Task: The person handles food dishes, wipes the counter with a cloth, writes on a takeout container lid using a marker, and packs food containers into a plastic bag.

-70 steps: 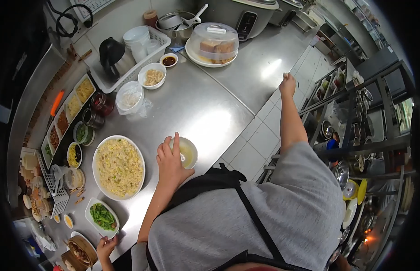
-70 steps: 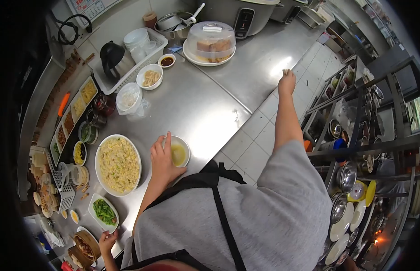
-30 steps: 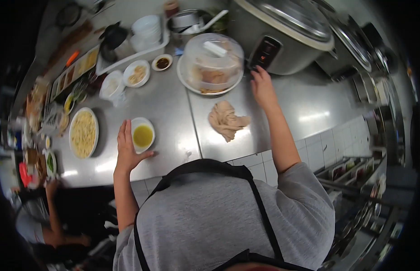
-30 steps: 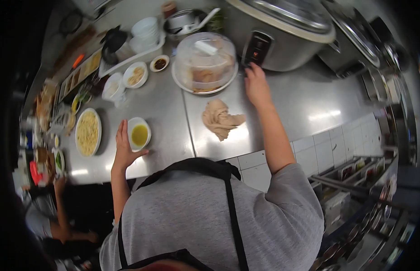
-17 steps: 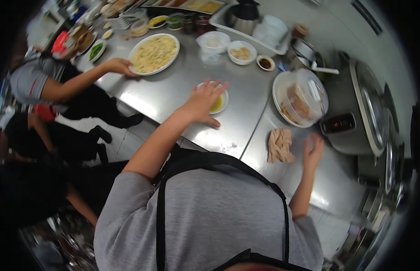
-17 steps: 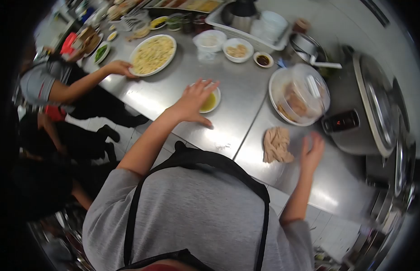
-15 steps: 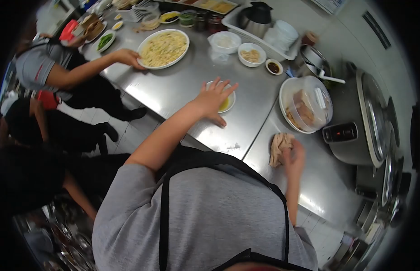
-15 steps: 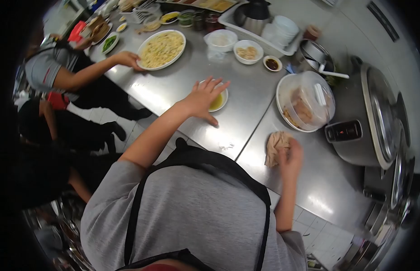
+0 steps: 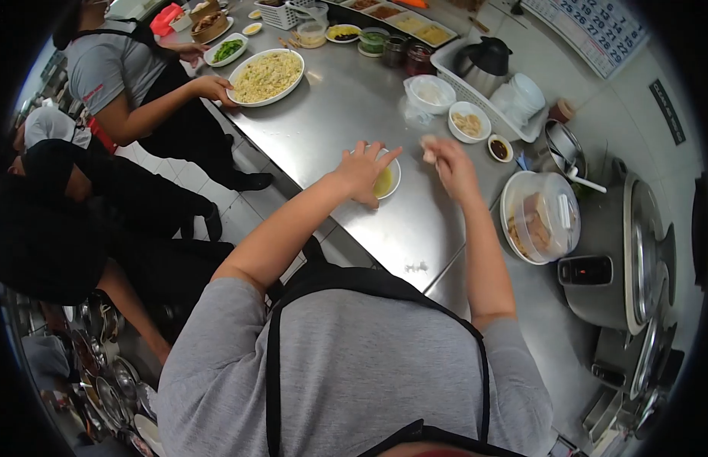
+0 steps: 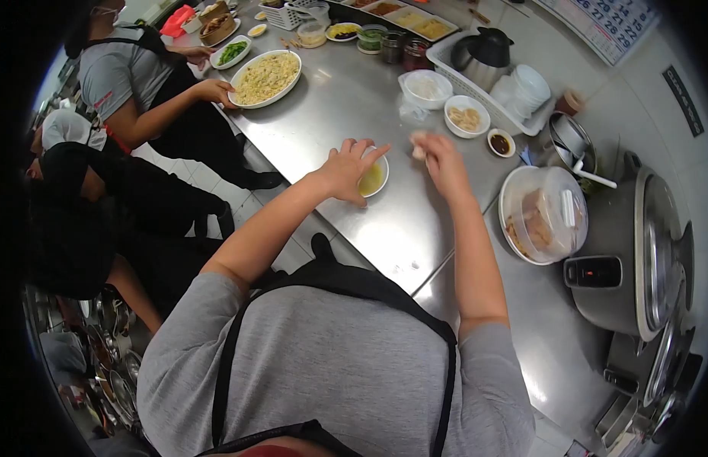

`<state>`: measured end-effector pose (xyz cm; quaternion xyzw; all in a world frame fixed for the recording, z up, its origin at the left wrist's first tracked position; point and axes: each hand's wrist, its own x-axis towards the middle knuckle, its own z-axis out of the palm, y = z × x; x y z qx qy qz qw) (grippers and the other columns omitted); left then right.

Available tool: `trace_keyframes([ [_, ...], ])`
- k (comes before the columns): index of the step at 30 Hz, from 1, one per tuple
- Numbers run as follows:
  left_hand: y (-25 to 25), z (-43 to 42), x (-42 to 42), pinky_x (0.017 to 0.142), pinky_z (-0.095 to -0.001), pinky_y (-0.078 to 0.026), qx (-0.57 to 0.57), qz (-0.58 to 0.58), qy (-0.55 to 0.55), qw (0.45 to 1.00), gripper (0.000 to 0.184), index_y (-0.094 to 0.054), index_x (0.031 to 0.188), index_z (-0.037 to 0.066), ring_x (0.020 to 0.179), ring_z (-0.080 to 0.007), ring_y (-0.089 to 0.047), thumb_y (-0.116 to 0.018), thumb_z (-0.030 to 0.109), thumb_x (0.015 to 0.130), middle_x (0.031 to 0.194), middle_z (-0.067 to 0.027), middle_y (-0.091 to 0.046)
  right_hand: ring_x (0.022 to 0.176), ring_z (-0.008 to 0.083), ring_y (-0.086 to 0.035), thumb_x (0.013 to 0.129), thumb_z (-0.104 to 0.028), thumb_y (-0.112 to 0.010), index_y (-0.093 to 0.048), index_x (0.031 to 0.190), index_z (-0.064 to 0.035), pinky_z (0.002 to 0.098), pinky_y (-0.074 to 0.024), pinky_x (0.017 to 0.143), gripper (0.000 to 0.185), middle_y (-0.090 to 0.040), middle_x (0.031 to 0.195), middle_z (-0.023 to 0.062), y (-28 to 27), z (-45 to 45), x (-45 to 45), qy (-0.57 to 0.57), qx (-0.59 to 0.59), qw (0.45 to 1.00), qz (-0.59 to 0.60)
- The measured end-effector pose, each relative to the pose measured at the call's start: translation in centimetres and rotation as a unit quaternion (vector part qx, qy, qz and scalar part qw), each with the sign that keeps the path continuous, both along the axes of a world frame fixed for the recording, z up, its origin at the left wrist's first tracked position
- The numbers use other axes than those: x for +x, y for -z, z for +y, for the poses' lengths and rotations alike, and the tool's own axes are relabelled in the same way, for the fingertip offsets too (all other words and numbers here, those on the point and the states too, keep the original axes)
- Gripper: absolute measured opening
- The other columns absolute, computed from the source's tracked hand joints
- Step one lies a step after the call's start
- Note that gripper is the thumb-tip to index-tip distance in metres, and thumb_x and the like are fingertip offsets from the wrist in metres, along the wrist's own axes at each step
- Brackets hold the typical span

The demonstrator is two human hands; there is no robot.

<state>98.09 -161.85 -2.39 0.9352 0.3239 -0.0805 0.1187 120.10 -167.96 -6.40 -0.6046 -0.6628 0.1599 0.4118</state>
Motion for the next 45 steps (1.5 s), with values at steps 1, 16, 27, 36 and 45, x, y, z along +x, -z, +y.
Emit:
trace_keyframes([
  [1, -0.2, 0.4, -0.9, 0.089, -0.0525, -0.037, 0.005, 0.004, -0.017, 1.000, 0.113, -0.016, 0.140, 0.022, 0.119, -0.0361, -0.030, -0.080, 0.030, 0.046, 0.133, -0.0133, -0.029, 0.103, 0.0306, -0.053, 0.077, 0.006, -0.048, -0.059, 0.107, -0.0086, 0.0344, -0.0408, 0.090, 0.035, -0.055, 0.109, 0.0139, -0.4, 2.1, -0.4, -0.005, 0.000, 1.000, 0.003],
  [16, 2.8, 13.5, -7.8, 0.087, -0.0555, -0.038, 0.038, -0.025, -0.028, 0.999, 0.113, -0.020, 0.139, 0.023, 0.118, -0.0391, -0.031, -0.081, 0.040, 0.046, 0.134, -0.0160, -0.028, 0.126, 0.0276, -0.034, 0.080, -0.004, -0.047, -0.054, 0.118, -0.0142, 0.0459, -0.0217, 0.105, 0.040, -0.042, 0.132, 0.0079, 4.6, -6.1, -6.6, 0.028, -0.136, 0.986, -0.096],
  [27, 5.9, 17.2, -6.7, 0.090, -0.0542, -0.037, 0.065, -0.089, 0.072, 0.991, 0.114, -0.019, 0.140, 0.018, 0.121, -0.0394, -0.027, -0.075, 0.059, 0.050, 0.139, -0.0162, -0.022, 0.113, 0.0232, -0.049, 0.074, 0.008, -0.042, -0.062, 0.107, -0.0092, 0.0338, -0.0408, 0.092, 0.042, -0.058, 0.112, 0.0098, 1.0, -18.4, -17.2, 0.270, -0.193, 0.912, 0.240],
  [36, 3.5, 17.9, -8.7, 0.090, -0.0504, -0.038, 0.038, -0.076, 0.004, 0.996, 0.106, -0.021, 0.139, 0.012, 0.117, -0.0402, -0.030, -0.075, 0.036, 0.051, 0.133, -0.0198, -0.027, 0.121, 0.0361, -0.035, 0.082, -0.016, -0.053, -0.046, 0.126, -0.0118, 0.0469, -0.0246, 0.101, 0.045, -0.041, 0.128, 0.0194, 4.8, -7.4, -16.3, 0.216, -0.187, 0.939, -0.190],
  [45, -4.8, 17.9, -16.6, 0.089, -0.0493, -0.037, 0.076, -0.082, -0.136, 0.984, 0.103, -0.025, 0.137, 0.008, 0.114, -0.0392, -0.033, -0.074, 0.034, 0.050, 0.130, -0.0208, -0.030, 0.121, 0.0301, -0.039, 0.083, -0.018, -0.052, -0.048, 0.123, -0.0136, 0.0458, -0.0271, 0.100, 0.041, -0.043, 0.130, 0.0133, 6.0, 20.3, -12.3, 0.049, 0.019, 0.983, -0.178],
])
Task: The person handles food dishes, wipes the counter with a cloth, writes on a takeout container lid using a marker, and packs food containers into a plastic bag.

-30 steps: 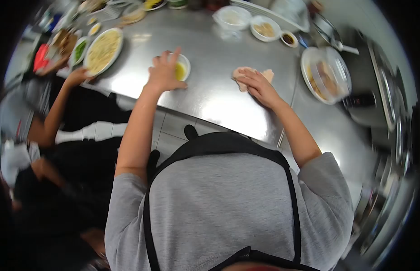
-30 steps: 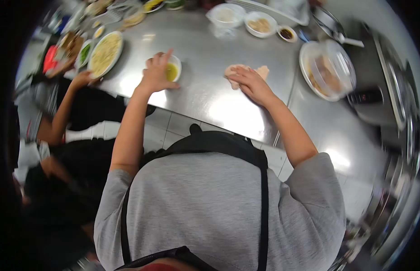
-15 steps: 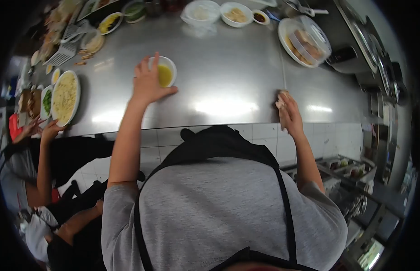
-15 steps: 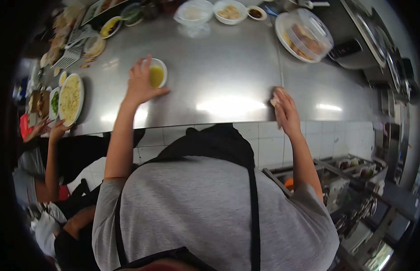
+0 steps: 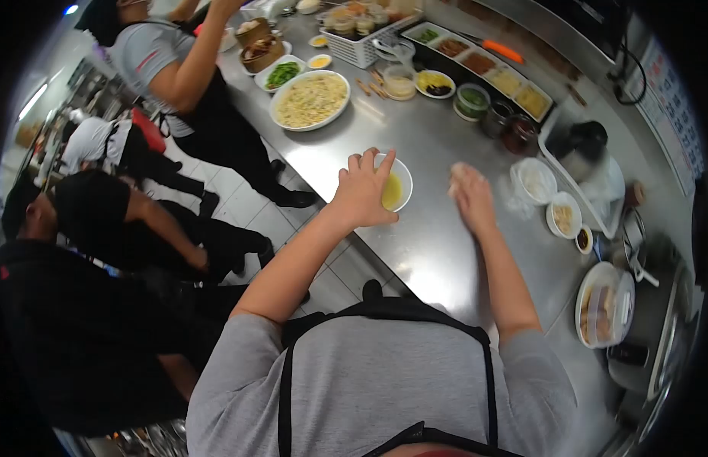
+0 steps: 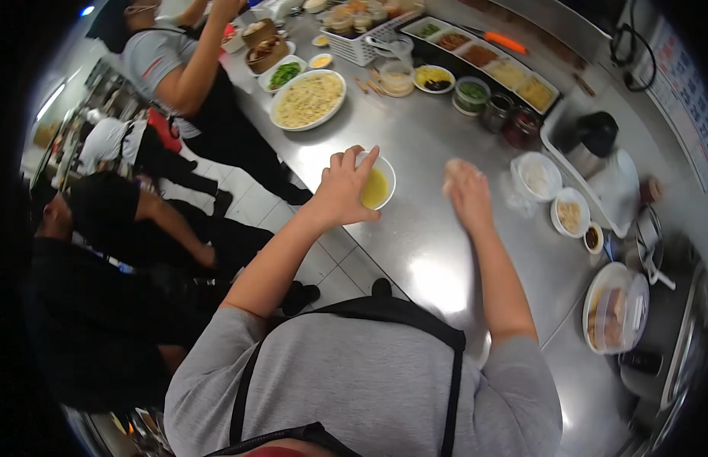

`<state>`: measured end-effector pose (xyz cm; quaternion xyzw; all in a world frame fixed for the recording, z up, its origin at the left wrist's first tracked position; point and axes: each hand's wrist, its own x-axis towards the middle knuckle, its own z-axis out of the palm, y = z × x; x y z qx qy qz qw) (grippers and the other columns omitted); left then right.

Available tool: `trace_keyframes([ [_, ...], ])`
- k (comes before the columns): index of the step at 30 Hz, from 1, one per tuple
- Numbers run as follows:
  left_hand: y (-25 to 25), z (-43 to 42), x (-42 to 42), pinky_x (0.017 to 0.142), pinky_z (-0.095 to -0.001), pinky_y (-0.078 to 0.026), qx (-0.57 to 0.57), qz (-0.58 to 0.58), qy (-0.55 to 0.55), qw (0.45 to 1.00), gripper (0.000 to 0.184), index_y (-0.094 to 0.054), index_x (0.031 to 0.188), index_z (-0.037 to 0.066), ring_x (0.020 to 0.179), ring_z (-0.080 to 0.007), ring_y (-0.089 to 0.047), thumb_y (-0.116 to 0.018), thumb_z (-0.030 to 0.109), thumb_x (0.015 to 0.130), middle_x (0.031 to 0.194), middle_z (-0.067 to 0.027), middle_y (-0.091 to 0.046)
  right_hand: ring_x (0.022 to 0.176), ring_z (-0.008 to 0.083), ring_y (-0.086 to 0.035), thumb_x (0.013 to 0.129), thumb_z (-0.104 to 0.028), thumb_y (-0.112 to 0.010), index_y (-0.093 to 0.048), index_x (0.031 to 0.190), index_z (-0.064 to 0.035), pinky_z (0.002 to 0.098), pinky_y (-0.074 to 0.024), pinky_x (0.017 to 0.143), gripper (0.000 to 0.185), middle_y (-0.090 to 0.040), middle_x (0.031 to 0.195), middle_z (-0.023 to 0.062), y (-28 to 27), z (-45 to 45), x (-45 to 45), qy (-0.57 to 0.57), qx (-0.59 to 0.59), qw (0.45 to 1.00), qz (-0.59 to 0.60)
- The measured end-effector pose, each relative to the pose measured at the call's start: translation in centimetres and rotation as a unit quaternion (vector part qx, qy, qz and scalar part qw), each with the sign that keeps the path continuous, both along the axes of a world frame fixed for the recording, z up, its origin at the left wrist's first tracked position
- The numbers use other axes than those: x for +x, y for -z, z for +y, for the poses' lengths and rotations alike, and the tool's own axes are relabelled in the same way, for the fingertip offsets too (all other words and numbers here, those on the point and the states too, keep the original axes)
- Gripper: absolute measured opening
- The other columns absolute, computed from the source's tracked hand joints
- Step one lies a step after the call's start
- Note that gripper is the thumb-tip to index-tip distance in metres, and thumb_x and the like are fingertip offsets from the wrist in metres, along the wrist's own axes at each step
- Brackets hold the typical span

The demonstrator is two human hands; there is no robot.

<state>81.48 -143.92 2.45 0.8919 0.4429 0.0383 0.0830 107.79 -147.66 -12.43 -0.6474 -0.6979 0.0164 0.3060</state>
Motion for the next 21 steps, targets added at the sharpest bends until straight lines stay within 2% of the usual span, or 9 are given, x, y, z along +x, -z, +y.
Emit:
trace_keyframes([
  [2, -0.3, -0.6, -1.2, 0.090, -0.0494, -0.037, -0.011, -0.009, -0.035, 0.999, 0.102, -0.025, 0.137, 0.009, 0.113, -0.0397, -0.033, -0.073, 0.033, 0.050, 0.129, -0.0220, -0.030, 0.121, 0.0292, -0.039, 0.083, -0.019, -0.051, -0.050, 0.122, -0.0129, 0.0434, -0.0288, 0.099, 0.040, -0.044, 0.129, 0.0128, 0.7, 5.9, 1.5, 0.075, 0.036, 0.996, -0.039],
  [6, -1.3, -1.7, -2.8, 0.089, -0.0484, -0.037, -0.010, 0.011, -0.091, 0.996, 0.103, -0.027, 0.137, 0.010, 0.113, -0.0394, -0.034, -0.074, 0.033, 0.049, 0.129, -0.0216, -0.032, 0.115, 0.0262, -0.045, 0.081, -0.018, -0.051, -0.055, 0.115, -0.0103, 0.0391, -0.0315, 0.099, 0.034, -0.052, 0.121, 0.0104, -0.1, 13.3, -3.8, 0.018, 0.024, 1.000, 0.002],
  [9, -1.7, -1.8, -3.8, 0.089, -0.0482, -0.037, 0.014, 0.006, -0.122, 0.992, 0.103, -0.027, 0.137, 0.010, 0.113, -0.0395, -0.034, -0.074, 0.033, 0.049, 0.128, -0.0216, -0.032, 0.101, 0.0291, -0.054, 0.076, -0.012, -0.053, -0.061, 0.098, -0.0044, 0.0370, -0.0395, 0.090, 0.025, -0.060, 0.105, 0.0141, 0.1, 12.2, -13.3, -0.226, 0.097, 0.960, 0.135],
  [10, -1.7, -1.9, -3.9, 0.089, -0.0479, -0.038, 0.027, 0.007, -0.126, 0.992, 0.103, -0.027, 0.137, 0.010, 0.113, -0.0394, -0.034, -0.074, 0.033, 0.048, 0.128, -0.0218, -0.032, 0.097, 0.0295, -0.056, 0.074, -0.009, -0.055, -0.062, 0.091, -0.0033, 0.0373, -0.0433, 0.084, 0.019, -0.061, 0.101, 0.0148, -5.3, 7.6, -16.0, -0.226, -0.045, 0.945, 0.232],
  [11, -1.8, -1.9, -3.9, 0.089, -0.0479, -0.038, 0.027, 0.006, -0.132, 0.991, 0.103, -0.027, 0.137, 0.010, 0.113, -0.0394, -0.034, -0.074, 0.033, 0.048, 0.128, -0.0218, -0.032, 0.091, 0.0300, -0.058, 0.074, -0.006, -0.054, -0.061, 0.091, -0.0040, 0.0386, -0.0463, 0.076, 0.018, -0.062, 0.100, 0.0135, -2.6, 6.6, -17.6, -0.253, -0.128, 0.922, 0.263],
  [12, -1.9, -1.8, -3.8, 0.088, -0.0478, -0.038, 0.032, 0.005, -0.141, 0.990, 0.104, -0.027, 0.137, 0.009, 0.113, -0.0391, -0.035, -0.074, 0.033, 0.048, 0.128, -0.0218, -0.033, 0.082, 0.0297, -0.060, 0.077, -0.002, -0.051, -0.061, 0.091, -0.0055, 0.0397, -0.0474, 0.069, 0.018, -0.062, 0.096, 0.0119, -1.7, 4.1, -18.4, -0.319, -0.059, 0.907, 0.267],
  [16, -1.4, -1.5, -4.2, 0.087, -0.0485, -0.038, 0.035, -0.019, -0.166, 0.985, 0.103, -0.029, 0.136, 0.009, 0.113, -0.0388, -0.035, -0.075, 0.034, 0.047, 0.128, -0.0217, -0.033, 0.091, 0.0217, -0.057, 0.082, -0.006, -0.055, -0.062, 0.103, -0.0098, 0.0326, -0.0453, 0.080, 0.023, -0.062, 0.096, 0.0051, -2.4, -4.2, -13.1, -0.556, -0.155, 0.804, 0.143],
  [18, -0.9, -1.4, -4.9, 0.088, -0.0484, -0.037, 0.044, -0.026, -0.171, 0.984, 0.103, -0.029, 0.136, 0.008, 0.113, -0.0384, -0.034, -0.074, 0.035, 0.048, 0.129, -0.0215, -0.032, 0.093, 0.0213, -0.057, 0.083, -0.010, -0.057, -0.063, 0.102, -0.0095, 0.0320, -0.0451, 0.081, 0.021, -0.062, 0.097, 0.0059, -4.4, -6.6, -7.7, -0.505, -0.289, 0.779, 0.233],
  [21, -1.4, -1.0, -6.0, 0.088, -0.0470, -0.037, 0.015, -0.029, -0.185, 0.982, 0.103, -0.029, 0.136, 0.008, 0.114, -0.0383, -0.033, -0.074, 0.036, 0.048, 0.129, -0.0220, -0.032, 0.096, 0.0214, -0.057, 0.083, -0.014, -0.057, -0.065, 0.098, -0.0069, 0.0317, -0.0446, 0.085, 0.018, -0.060, 0.106, 0.0089, -6.6, -5.8, -0.4, -0.231, -0.280, 0.876, 0.317],
])
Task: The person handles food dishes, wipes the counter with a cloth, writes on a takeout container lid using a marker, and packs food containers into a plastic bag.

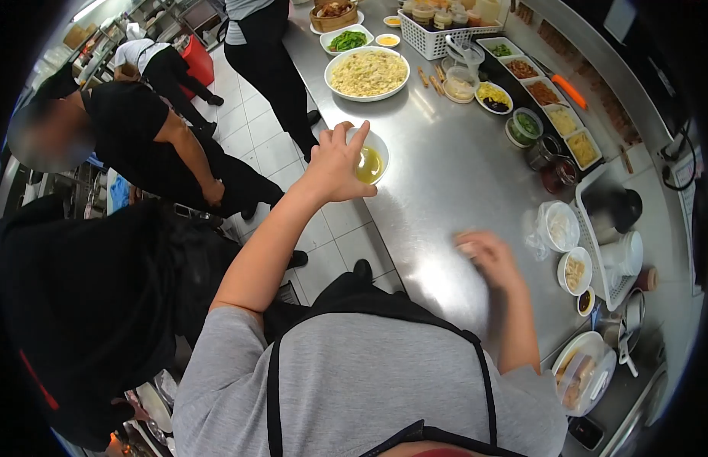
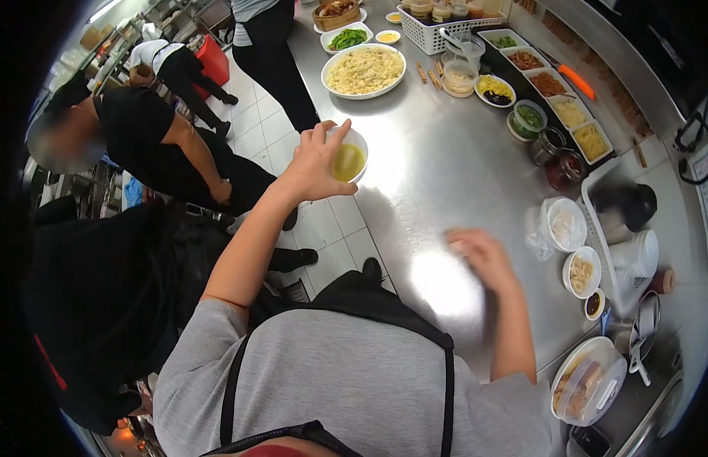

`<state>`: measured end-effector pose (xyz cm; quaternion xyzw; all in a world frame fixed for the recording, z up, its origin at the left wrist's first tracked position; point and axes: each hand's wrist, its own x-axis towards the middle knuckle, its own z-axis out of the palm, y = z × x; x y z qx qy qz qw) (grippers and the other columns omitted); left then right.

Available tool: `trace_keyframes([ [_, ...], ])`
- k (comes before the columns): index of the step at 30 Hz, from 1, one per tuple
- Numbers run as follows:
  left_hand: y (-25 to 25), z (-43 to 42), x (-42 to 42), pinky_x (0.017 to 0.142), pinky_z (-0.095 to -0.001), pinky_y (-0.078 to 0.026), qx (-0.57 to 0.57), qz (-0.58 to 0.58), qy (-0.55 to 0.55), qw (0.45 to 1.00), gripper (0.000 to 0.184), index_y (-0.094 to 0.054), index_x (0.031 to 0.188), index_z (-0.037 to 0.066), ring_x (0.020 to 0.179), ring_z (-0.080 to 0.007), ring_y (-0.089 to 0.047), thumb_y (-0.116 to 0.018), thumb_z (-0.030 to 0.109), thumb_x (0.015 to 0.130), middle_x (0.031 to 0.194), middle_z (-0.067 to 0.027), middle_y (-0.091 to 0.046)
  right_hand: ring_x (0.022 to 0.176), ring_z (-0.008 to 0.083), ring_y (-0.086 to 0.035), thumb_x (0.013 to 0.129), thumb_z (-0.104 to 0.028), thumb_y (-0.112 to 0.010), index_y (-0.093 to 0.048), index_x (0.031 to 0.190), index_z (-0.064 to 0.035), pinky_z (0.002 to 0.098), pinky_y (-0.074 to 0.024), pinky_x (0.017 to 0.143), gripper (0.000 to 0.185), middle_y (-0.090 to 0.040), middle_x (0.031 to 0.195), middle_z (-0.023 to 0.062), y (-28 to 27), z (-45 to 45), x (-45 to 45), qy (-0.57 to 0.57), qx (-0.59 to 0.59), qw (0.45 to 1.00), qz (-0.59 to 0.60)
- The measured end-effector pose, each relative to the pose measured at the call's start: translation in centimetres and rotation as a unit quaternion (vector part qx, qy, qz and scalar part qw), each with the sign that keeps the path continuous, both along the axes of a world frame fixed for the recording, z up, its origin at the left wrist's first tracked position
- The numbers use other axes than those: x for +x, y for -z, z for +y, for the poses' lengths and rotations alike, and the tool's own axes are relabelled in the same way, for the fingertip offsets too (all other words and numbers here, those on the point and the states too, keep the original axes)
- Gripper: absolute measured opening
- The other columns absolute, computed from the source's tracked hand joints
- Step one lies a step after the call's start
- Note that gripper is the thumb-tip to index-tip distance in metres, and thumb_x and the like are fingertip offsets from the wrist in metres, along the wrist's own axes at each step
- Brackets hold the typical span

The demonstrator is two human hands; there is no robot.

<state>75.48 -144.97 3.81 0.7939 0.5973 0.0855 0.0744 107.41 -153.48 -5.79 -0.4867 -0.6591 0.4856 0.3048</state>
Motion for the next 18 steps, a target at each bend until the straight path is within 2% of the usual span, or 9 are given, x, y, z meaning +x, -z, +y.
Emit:
trace_keyframes([
  [1, 0.0, 0.3, -0.4, 0.088, -0.0470, -0.037, -0.001, -0.003, -0.003, 1.000, 0.103, -0.029, 0.136, 0.008, 0.114, -0.0383, -0.033, -0.074, 0.036, 0.048, 0.129, -0.0220, -0.032, 0.100, 0.0229, -0.054, 0.084, -0.013, -0.055, -0.064, 0.097, -0.0054, 0.0324, -0.0425, 0.087, 0.017, -0.057, 0.114, 0.0095, -1.2, 1.1, 2.1, 0.018, 0.039, 0.994, -0.096],
  [2, 0.1, 0.7, -0.9, 0.089, -0.0470, -0.036, -0.006, -0.004, 0.000, 1.000, 0.103, -0.029, 0.136, 0.008, 0.115, -0.0384, -0.033, -0.074, 0.036, 0.048, 0.129, -0.0220, -0.032, 0.100, 0.0229, -0.054, 0.084, -0.013, -0.055, -0.064, 0.097, -0.0054, 0.0324, -0.0425, 0.087, 0.017, -0.057, 0.114, 0.0095, -1.3, 2.1, 2.4, 0.016, 0.038, 0.994, -0.099],
  [4, 0.1, 1.5, -1.8, 0.089, -0.0469, -0.036, -0.011, -0.006, 0.001, 1.000, 0.103, -0.029, 0.136, 0.008, 0.115, -0.0386, -0.033, -0.073, 0.035, 0.048, 0.129, -0.0220, -0.032, 0.105, 0.0235, -0.051, 0.083, -0.014, -0.056, -0.062, 0.100, -0.0052, 0.0343, -0.0396, 0.090, 0.021, -0.051, 0.121, 0.0106, -1.3, 4.3, 1.9, 0.111, 0.189, 0.947, -0.236],
  [6, -0.1, 2.2, -2.9, 0.094, -0.0464, -0.036, -0.018, -0.002, 0.020, 1.000, 0.101, -0.028, 0.136, 0.008, 0.113, -0.0389, -0.034, -0.074, 0.034, 0.050, 0.128, -0.0233, -0.032, 0.111, 0.0237, -0.047, 0.085, -0.027, -0.055, -0.054, 0.115, -0.0091, 0.0390, -0.0366, 0.093, 0.035, -0.043, 0.130, 0.0098, -2.1, 7.5, -3.5, 0.067, 0.211, 0.968, -0.119],
  [7, -0.1, 2.8, -3.6, 0.094, -0.0464, -0.036, -0.016, -0.005, 0.021, 1.000, 0.101, -0.028, 0.136, 0.008, 0.113, -0.0389, -0.034, -0.074, 0.034, 0.050, 0.128, -0.0233, -0.032, 0.112, 0.0242, -0.047, 0.087, -0.035, -0.051, -0.045, 0.123, -0.0124, 0.0420, -0.0371, 0.093, 0.043, -0.040, 0.132, 0.0102, -2.1, 8.7, -7.2, 0.050, 0.043, 0.995, 0.072],
  [8, -0.1, 3.4, -4.4, 0.093, -0.0469, -0.036, -0.009, -0.016, 0.042, 0.999, 0.101, -0.028, 0.136, 0.008, 0.113, -0.0388, -0.034, -0.074, 0.033, 0.050, 0.128, -0.0228, -0.032, 0.113, 0.0248, -0.047, 0.089, -0.043, -0.047, -0.037, 0.132, -0.0157, 0.0450, -0.0376, 0.092, 0.052, -0.038, 0.134, 0.0106, -1.7, 9.9, -11.0, 0.030, -0.128, 0.958, 0.256],
  [10, -0.5, 4.5, -5.9, 0.093, -0.0474, -0.036, 0.006, -0.034, 0.062, 0.997, 0.101, -0.028, 0.136, 0.008, 0.113, -0.0387, -0.034, -0.075, 0.033, 0.050, 0.127, -0.0223, -0.033, 0.118, 0.0259, -0.044, 0.089, -0.054, -0.037, -0.019, 0.139, -0.0196, 0.0501, -0.0401, 0.089, 0.064, -0.032, 0.137, 0.0123, -0.1, 13.3, -16.8, -0.082, -0.316, 0.836, 0.440],
  [14, -1.8, 6.7, -9.6, 0.088, -0.0476, -0.037, 0.008, -0.023, 0.086, 0.996, 0.102, -0.032, 0.134, 0.005, 0.114, -0.0373, -0.036, -0.076, 0.035, 0.047, 0.127, -0.0209, -0.035, 0.116, 0.0258, -0.046, 0.089, -0.055, -0.035, -0.011, 0.141, -0.0190, 0.0504, -0.0457, 0.084, 0.067, -0.030, 0.137, 0.0154, -2.1, 17.1, -24.8, -0.099, -0.362, 0.775, 0.508],
  [18, -1.4, 9.5, -13.9, 0.087, -0.0481, -0.037, 0.021, 0.019, 0.082, 0.996, 0.107, -0.030, 0.135, 0.004, 0.114, -0.0371, -0.037, -0.078, 0.040, 0.046, 0.128, -0.0200, -0.035, 0.106, 0.0233, -0.054, 0.093, -0.033, -0.037, -0.011, 0.140, -0.0155, 0.0416, -0.0534, 0.076, 0.057, -0.038, 0.130, 0.0151, -5.2, 20.8, -29.8, -0.108, -0.293, 0.859, 0.405],
])
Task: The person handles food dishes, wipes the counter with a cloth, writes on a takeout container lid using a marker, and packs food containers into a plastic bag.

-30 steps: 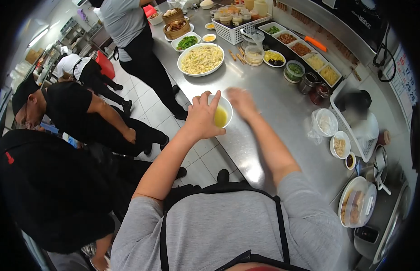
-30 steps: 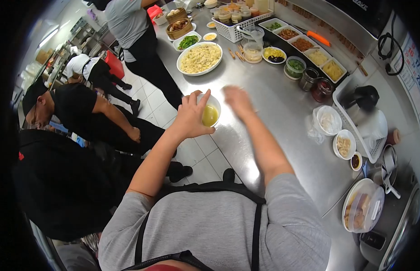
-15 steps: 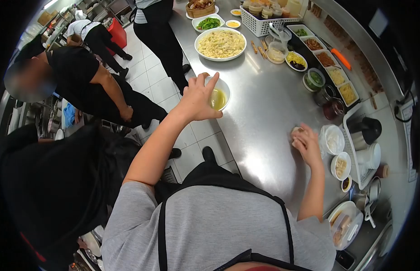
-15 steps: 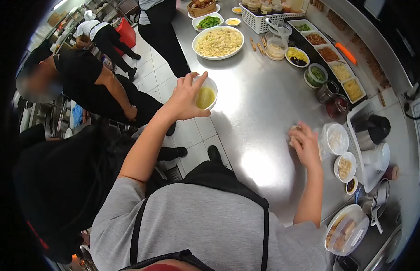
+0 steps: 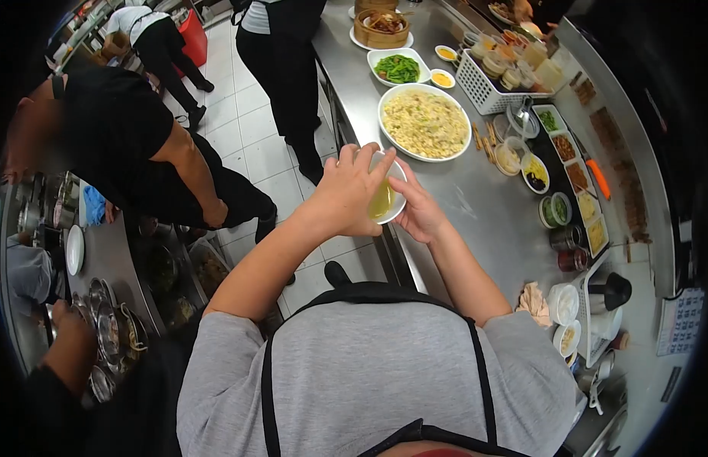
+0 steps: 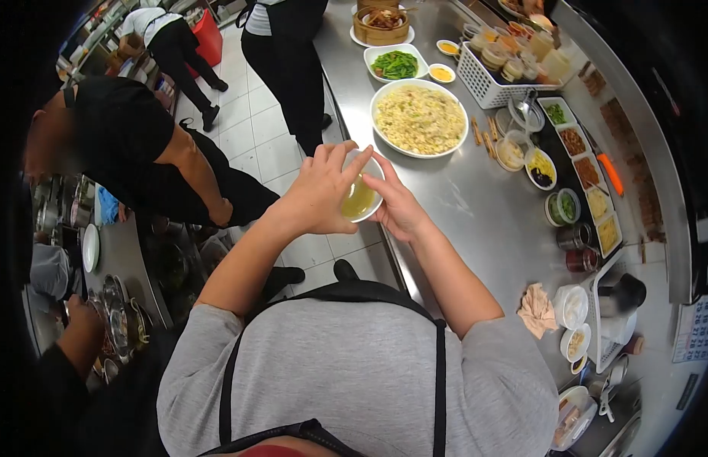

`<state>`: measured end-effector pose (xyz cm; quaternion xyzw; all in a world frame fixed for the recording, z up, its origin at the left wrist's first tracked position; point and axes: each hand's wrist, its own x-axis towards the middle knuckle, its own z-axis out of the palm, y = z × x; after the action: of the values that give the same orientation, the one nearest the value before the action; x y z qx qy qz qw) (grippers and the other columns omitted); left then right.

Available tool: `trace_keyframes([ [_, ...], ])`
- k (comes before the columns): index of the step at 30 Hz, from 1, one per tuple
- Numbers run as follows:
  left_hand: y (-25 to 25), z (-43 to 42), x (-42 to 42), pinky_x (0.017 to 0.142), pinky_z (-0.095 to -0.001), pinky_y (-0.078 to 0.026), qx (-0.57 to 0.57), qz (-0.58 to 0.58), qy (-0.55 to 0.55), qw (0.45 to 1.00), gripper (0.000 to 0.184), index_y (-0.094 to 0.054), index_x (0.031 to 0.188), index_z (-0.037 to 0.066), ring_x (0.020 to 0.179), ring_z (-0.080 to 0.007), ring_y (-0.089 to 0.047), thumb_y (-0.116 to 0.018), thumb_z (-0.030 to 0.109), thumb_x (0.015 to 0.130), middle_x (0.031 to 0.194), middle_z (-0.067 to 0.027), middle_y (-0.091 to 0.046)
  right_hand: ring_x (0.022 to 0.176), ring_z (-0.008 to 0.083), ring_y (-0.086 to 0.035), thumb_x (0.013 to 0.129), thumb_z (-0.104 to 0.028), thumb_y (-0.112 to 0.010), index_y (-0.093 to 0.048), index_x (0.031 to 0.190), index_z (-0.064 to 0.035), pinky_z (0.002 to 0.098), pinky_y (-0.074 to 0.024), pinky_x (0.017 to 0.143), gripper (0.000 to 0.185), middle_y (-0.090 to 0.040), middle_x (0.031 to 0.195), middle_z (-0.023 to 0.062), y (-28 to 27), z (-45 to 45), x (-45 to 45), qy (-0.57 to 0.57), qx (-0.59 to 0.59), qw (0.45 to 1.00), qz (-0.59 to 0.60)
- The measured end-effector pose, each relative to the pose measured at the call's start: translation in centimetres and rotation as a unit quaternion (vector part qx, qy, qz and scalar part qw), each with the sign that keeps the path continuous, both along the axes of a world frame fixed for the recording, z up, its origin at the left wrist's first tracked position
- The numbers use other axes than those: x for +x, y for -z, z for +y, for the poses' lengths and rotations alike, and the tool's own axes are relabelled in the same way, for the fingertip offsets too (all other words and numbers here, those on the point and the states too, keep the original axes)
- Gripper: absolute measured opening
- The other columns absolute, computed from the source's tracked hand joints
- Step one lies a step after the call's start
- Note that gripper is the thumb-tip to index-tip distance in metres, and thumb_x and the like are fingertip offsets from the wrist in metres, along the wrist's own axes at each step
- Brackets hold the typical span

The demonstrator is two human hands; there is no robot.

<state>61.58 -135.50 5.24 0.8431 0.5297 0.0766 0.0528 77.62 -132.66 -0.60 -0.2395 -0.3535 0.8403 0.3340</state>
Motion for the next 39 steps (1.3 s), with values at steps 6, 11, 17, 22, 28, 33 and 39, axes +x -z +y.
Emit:
trace_keyframes([
  [6, 1.4, 3.4, -7.3, 0.099, -0.0496, -0.028, 0.032, -0.127, -0.027, 0.991, 0.113, -0.015, 0.140, 0.005, 0.125, -0.0385, -0.027, -0.075, 0.052, 0.057, 0.137, -0.0207, -0.024, 0.097, 0.0174, -0.059, 0.091, -0.016, -0.038, -0.021, 0.137, -0.0100, 0.0289, -0.0559, 0.071, 0.050, -0.048, 0.118, 0.0114, -0.4, 4.6, -6.4, 0.006, -0.007, 0.999, -0.042],
  [11, 3.8, 4.6, -13.1, 0.082, -0.0399, -0.047, -0.137, -0.506, -0.221, 0.822, 0.086, -0.016, 0.139, 0.005, 0.119, -0.0311, -0.040, -0.059, 0.047, 0.078, 0.130, -0.0209, -0.033, 0.097, 0.0186, -0.058, 0.090, -0.018, -0.039, -0.029, 0.132, -0.0078, 0.0304, -0.0554, 0.074, 0.044, -0.046, 0.118, 0.0114, -1.0, 7.8, -10.7, -0.045, 0.017, 0.996, -0.071],
  [17, 5.6, 5.6, -17.0, 0.062, -0.0334, -0.056, -0.289, -0.649, -0.320, 0.627, 0.057, -0.027, 0.134, 0.005, 0.096, -0.0262, -0.056, -0.044, 0.024, 0.083, 0.116, -0.0170, -0.047, 0.111, 0.0240, -0.048, 0.092, -0.037, -0.040, -0.025, 0.135, -0.0131, 0.0418, -0.0509, 0.081, 0.052, -0.039, 0.127, 0.0109, 0.8, 11.2, -16.2, -0.160, 0.052, 0.980, -0.109],
  [22, 6.9, 7.7, -21.4, 0.064, -0.0350, -0.056, -0.230, -0.685, -0.382, 0.577, 0.050, -0.031, 0.131, 0.004, 0.090, -0.0244, -0.059, -0.040, 0.016, 0.083, 0.113, -0.0155, -0.049, 0.123, 0.0291, -0.033, 0.087, -0.058, -0.037, -0.011, 0.141, -0.0180, 0.0480, -0.0412, 0.091, 0.072, -0.016, 0.144, 0.0105, 2.2, 15.3, -21.7, -0.135, 0.127, 0.957, -0.225],
  [28, 7.8, 14.3, -28.8, 0.065, -0.0366, -0.056, -0.078, -0.732, -0.414, 0.536, 0.048, -0.030, 0.127, 0.003, 0.091, -0.0294, -0.059, -0.035, 0.014, 0.081, 0.114, -0.0182, -0.047, 0.115, 0.0202, -0.042, 0.090, -0.049, -0.040, -0.026, 0.137, -0.0207, 0.0395, -0.0376, 0.089, 0.056, -0.027, 0.139, 0.0091, 1.5, 21.6, -24.6, -0.058, 0.182, 0.959, -0.209],
  [33, 9.0, 22.1, -35.6, 0.065, -0.0404, -0.056, 0.039, -0.760, -0.423, 0.493, 0.042, -0.030, 0.120, 0.001, 0.087, -0.0317, -0.060, -0.035, 0.015, 0.081, 0.111, -0.0201, -0.048, 0.110, 0.0154, -0.048, 0.091, -0.032, -0.048, -0.043, 0.127, -0.0117, 0.0317, -0.0396, 0.087, 0.042, -0.042, 0.130, 0.0039, -0.3, 27.6, -27.6, -0.098, 0.212, 0.949, -0.213],
  [39, 8.5, 30.3, -44.6, 0.063, -0.0429, -0.056, 0.128, -0.750, -0.467, 0.450, 0.043, -0.029, 0.119, -0.002, 0.088, -0.0357, -0.060, -0.035, 0.014, 0.080, 0.109, -0.0251, -0.048, 0.108, 0.0136, -0.049, 0.091, -0.021, -0.049, -0.043, 0.126, -0.0077, 0.0271, -0.0401, 0.087, 0.039, -0.046, 0.123, 0.0029, -3.7, 31.1, -31.3, -0.191, 0.327, 0.907, -0.186],
])
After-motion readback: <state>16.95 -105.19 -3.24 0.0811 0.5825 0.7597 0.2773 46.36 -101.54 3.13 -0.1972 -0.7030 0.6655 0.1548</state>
